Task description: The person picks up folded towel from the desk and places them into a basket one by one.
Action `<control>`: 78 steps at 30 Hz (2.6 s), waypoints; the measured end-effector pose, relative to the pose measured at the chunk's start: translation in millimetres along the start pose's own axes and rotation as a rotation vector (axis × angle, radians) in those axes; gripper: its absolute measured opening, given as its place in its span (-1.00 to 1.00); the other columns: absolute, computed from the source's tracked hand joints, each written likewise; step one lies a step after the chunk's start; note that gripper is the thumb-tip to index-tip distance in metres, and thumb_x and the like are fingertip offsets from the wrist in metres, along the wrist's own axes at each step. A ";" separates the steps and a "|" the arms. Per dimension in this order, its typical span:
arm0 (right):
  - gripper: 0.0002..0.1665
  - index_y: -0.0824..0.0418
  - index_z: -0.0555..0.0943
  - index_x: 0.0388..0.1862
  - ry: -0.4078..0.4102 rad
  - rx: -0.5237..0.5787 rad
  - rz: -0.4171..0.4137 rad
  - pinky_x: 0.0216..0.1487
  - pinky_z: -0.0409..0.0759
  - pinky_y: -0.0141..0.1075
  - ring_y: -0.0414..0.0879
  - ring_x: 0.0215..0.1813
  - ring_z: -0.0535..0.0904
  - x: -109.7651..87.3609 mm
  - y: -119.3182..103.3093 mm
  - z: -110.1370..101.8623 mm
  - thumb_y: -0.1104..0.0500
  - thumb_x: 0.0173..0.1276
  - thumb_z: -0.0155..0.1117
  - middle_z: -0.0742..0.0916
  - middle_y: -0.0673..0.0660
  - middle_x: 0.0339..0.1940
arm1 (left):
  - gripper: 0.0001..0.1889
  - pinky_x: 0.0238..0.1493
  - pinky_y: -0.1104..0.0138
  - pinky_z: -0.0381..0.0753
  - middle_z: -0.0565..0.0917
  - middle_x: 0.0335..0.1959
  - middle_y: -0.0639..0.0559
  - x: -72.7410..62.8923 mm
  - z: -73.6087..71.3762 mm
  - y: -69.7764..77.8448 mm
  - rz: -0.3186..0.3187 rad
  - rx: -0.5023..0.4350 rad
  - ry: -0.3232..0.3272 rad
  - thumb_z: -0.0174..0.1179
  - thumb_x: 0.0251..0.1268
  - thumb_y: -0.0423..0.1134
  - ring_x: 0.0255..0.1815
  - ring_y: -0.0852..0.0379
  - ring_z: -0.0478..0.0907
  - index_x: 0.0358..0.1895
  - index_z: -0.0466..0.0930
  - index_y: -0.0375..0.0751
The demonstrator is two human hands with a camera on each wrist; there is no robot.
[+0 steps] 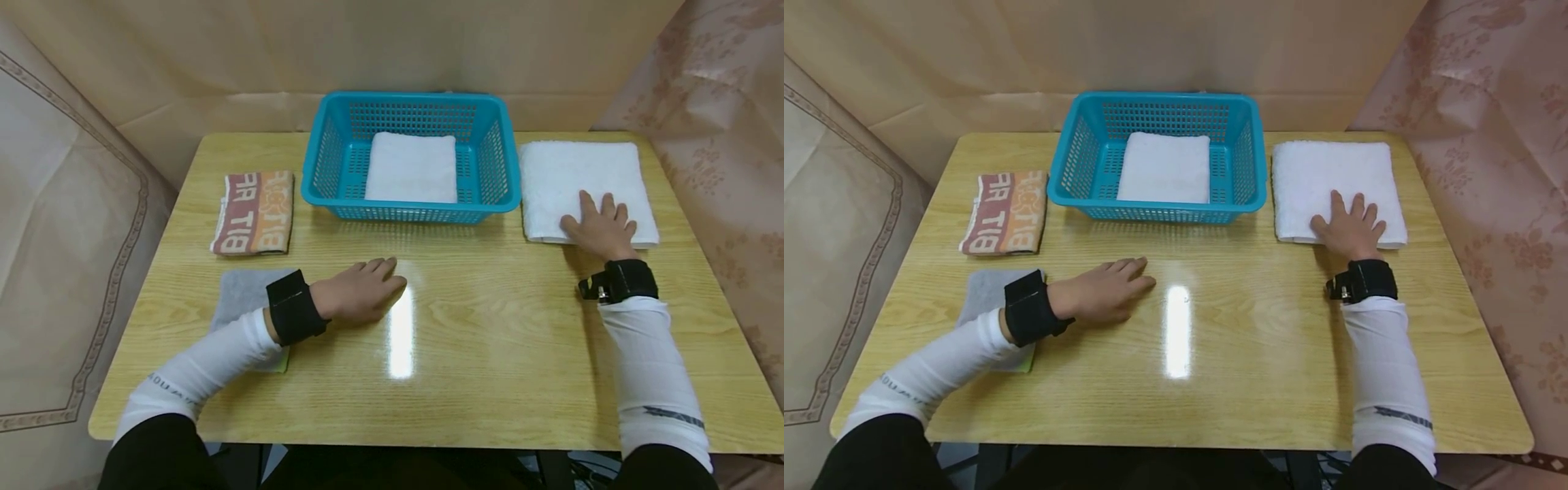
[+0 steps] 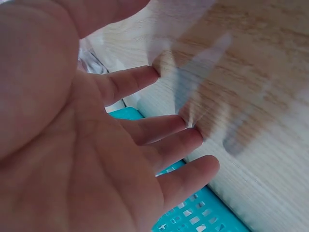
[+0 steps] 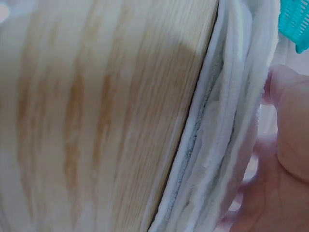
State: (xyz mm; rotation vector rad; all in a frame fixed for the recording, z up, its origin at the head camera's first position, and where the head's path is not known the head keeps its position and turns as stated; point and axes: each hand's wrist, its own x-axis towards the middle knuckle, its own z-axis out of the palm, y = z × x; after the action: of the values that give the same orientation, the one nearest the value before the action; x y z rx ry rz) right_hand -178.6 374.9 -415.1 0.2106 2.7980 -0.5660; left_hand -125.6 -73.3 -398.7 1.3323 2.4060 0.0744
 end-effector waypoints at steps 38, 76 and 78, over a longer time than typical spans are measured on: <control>-0.05 0.30 -0.23 0.62 -0.021 0.007 -0.002 0.20 -0.26 0.57 0.68 0.44 -0.37 2.8 0.5 -3.8 -0.19 0.52 -0.20 -0.21 0.64 0.50 | -0.17 0.00 -0.13 0.51 0.15 0.37 -0.33 17.0 -4.0 1.9 -0.087 -0.112 -0.120 0.40 0.25 -0.21 0.36 -0.30 0.15 0.53 0.13 0.02; -0.09 0.36 -0.11 0.59 -0.011 -0.016 0.000 0.17 -0.16 0.57 0.69 0.40 -0.23 -4.0 -3.9 -1.8 -0.11 0.50 -0.13 -0.08 0.69 0.45 | -0.17 -0.06 -0.09 0.54 0.17 0.35 -0.35 11.5 -6.2 2.6 -0.067 -0.106 -0.089 0.41 0.23 -0.18 0.32 -0.29 0.19 0.52 0.15 0.01; -0.10 0.36 -0.11 0.59 -0.006 -0.014 -0.001 0.17 -0.16 0.57 0.70 0.40 -0.24 -4.6 -3.0 -1.2 -0.11 0.49 -0.13 -0.08 0.69 0.45 | -0.16 -0.04 -0.10 0.53 0.17 0.36 -0.35 11.4 -6.4 2.5 -0.067 -0.108 -0.089 0.42 0.23 -0.18 0.33 -0.29 0.19 0.52 0.15 0.00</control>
State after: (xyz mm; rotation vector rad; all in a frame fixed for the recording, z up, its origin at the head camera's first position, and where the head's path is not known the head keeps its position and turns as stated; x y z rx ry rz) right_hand -175.1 372.2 -411.5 0.2040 2.7957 -0.5460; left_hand -131.3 -61.6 -395.7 1.1806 2.3349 0.1223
